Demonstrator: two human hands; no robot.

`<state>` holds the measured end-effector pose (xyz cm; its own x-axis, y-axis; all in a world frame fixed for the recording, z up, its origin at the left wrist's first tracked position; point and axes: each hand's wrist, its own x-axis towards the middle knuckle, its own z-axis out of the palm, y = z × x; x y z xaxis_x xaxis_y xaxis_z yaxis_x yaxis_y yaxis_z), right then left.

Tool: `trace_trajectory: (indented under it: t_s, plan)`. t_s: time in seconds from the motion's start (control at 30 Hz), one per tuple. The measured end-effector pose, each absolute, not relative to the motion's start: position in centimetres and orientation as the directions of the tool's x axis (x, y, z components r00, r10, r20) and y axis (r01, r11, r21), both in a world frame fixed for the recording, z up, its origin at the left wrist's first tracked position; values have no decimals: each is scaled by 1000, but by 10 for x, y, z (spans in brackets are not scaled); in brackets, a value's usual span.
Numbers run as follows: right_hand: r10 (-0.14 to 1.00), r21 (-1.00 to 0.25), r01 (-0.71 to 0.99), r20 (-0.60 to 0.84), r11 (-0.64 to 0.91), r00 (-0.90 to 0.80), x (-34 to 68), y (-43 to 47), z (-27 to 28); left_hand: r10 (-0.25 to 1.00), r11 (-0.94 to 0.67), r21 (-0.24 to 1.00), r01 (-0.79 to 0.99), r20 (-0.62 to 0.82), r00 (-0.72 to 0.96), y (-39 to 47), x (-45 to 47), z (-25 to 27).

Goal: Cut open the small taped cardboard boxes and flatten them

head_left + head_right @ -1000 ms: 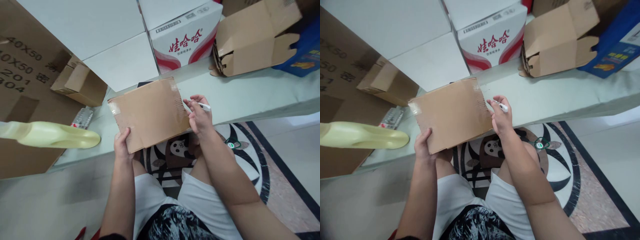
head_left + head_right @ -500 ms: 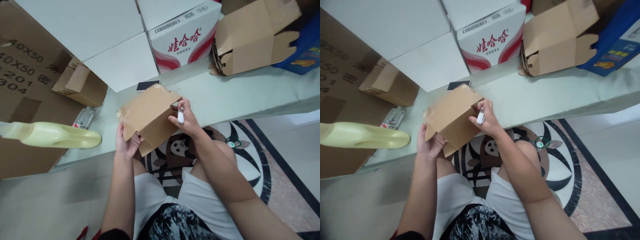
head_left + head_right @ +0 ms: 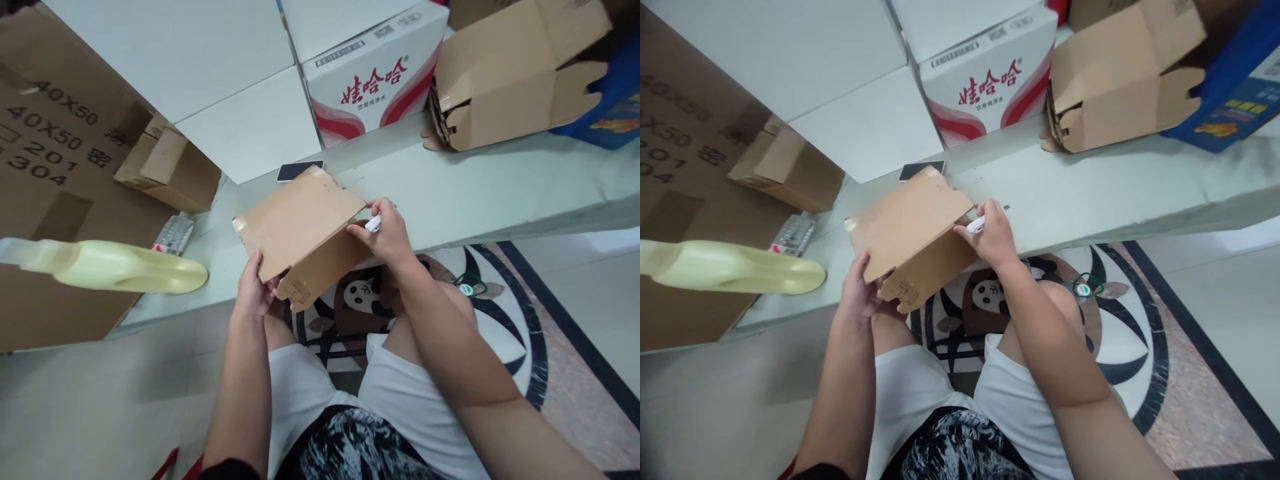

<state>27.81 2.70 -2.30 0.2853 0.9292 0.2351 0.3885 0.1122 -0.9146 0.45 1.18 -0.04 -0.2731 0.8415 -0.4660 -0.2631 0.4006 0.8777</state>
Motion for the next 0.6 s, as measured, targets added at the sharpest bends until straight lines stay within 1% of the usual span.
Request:
trace_trajectory:
  t_s: [0.03,0.1,0.17,0.2,0.27,0.33,0.37,0.4,0.47,0.53,0.6]
  plan:
    - [946,-923,373,197,91,257,279,26,-21,863,355,903,-240,-416,-286,11,5,-5]
    - [967,-941,328,150,76,206,280,24,-19,911,222,958,-179,-270,-313,9,2,-17]
    - [968,-948,304,155,91,195,279,23,-18,931,109,990,-85,-132,-340,10,-9,-30]
    - [967,-946,310,160,93,199,278,23,-18,931,81,997,-15,-81,-355,11,-16,-35]
    - [965,-935,345,162,83,207,276,23,-18,928,91,983,160,-25,-373,16,-28,-41]
    - [963,-926,360,193,116,187,274,23,-17,933,134,951,279,-26,-359,24,-33,-38]
    - [959,-922,352,232,162,166,274,23,-17,938,151,955,256,-56,-343,29,-31,-34]
    - [949,-916,334,281,222,140,274,22,-16,941,162,971,175,-100,-322,35,-27,-28]
    - [926,-902,274,368,333,86,275,20,-14,944,192,977,-88,-209,-257,44,-14,-16]
    - [920,-904,204,390,376,29,277,17,-12,942,234,945,-229,-279,-186,50,0,-4]
    - [926,-915,149,377,375,-10,280,15,-11,939,254,919,-303,-309,-150,50,8,3]
